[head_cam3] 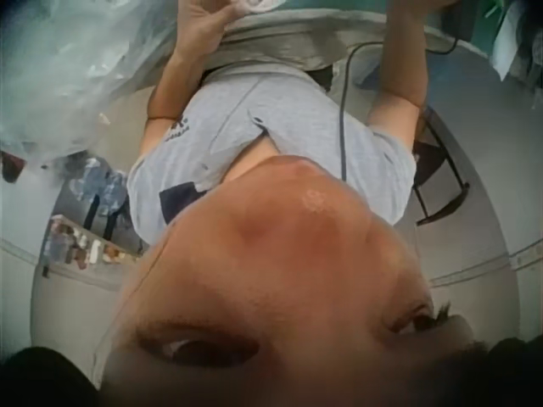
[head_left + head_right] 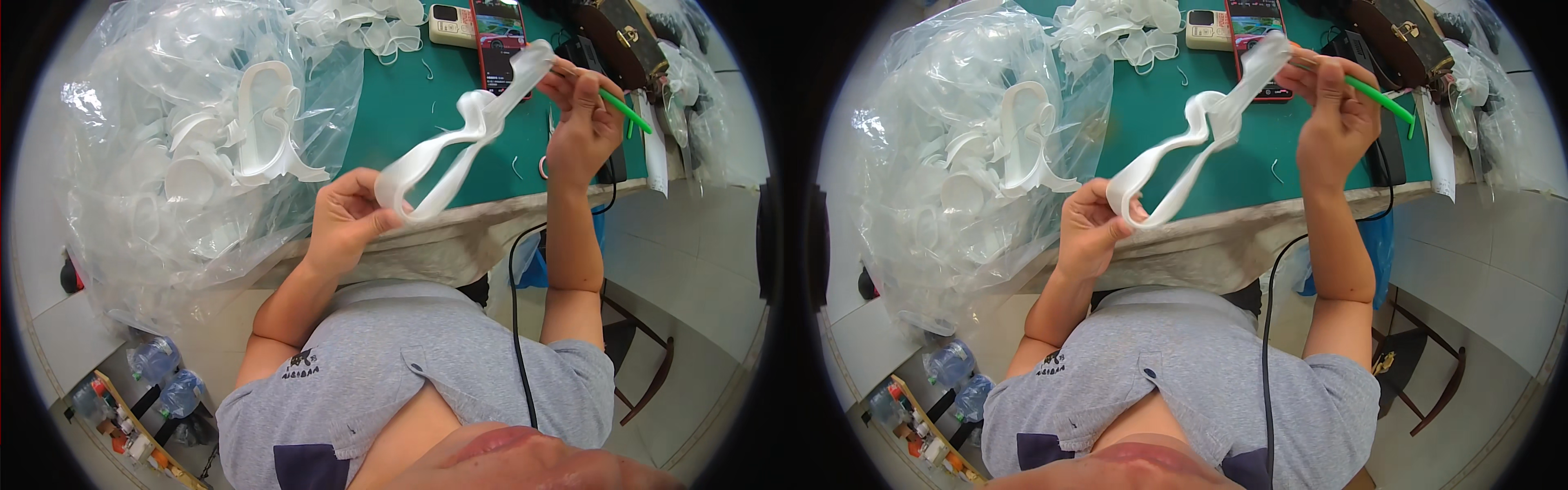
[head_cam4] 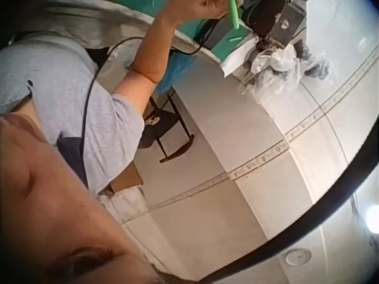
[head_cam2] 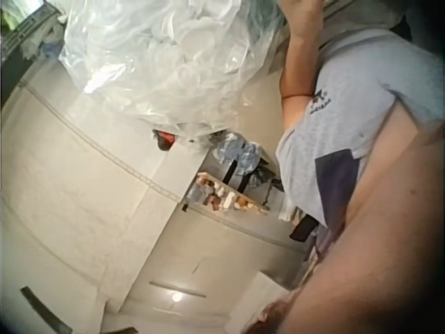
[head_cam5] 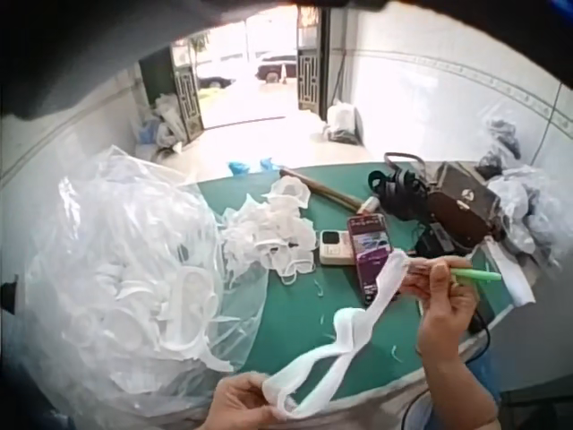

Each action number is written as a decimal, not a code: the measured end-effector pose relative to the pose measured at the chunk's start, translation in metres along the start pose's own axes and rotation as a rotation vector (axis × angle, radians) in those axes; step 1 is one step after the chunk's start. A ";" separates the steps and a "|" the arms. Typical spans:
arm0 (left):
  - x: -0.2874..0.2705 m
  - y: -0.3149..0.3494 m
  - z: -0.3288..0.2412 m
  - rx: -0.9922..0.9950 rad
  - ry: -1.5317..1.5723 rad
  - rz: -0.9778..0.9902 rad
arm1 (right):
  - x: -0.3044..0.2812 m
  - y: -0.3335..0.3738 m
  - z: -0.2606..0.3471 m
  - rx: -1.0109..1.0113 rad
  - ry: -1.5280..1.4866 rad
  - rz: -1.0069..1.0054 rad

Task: Trimming and cleaning excess material from white plastic molded parts using a deburring tool and scissors.

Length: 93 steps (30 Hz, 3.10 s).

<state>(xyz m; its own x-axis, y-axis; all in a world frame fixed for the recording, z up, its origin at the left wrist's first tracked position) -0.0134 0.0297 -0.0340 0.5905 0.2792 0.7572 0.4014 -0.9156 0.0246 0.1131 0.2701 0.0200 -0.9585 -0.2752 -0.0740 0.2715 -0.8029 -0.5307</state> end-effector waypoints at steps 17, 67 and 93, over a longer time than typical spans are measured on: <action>0.006 -0.014 0.009 -0.266 -0.030 0.051 | 0.008 0.051 0.036 0.054 -0.272 0.407; 0.009 -0.013 0.001 -0.256 0.034 0.005 | 0.027 0.059 0.027 0.579 -0.323 0.894; 0.008 -0.018 0.005 0.088 -0.159 -0.168 | 0.037 0.069 0.055 -0.306 0.326 0.833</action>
<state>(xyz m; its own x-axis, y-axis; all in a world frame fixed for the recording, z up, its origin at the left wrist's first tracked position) -0.0124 0.0495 -0.0320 0.6104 0.4735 0.6350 0.5584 -0.8258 0.0791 0.1007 0.1756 0.0272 -0.4561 -0.4988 -0.7370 0.8894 -0.2284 -0.3959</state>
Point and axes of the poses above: each hand's wrist, its own y-axis away from the middle knuckle, its own x-axis out of the palm, z = x × y, the point moved 2 cm from there along -y, towards the middle knuckle, and after that the axes turned 15 degrees about y, right-handed, at the moved point
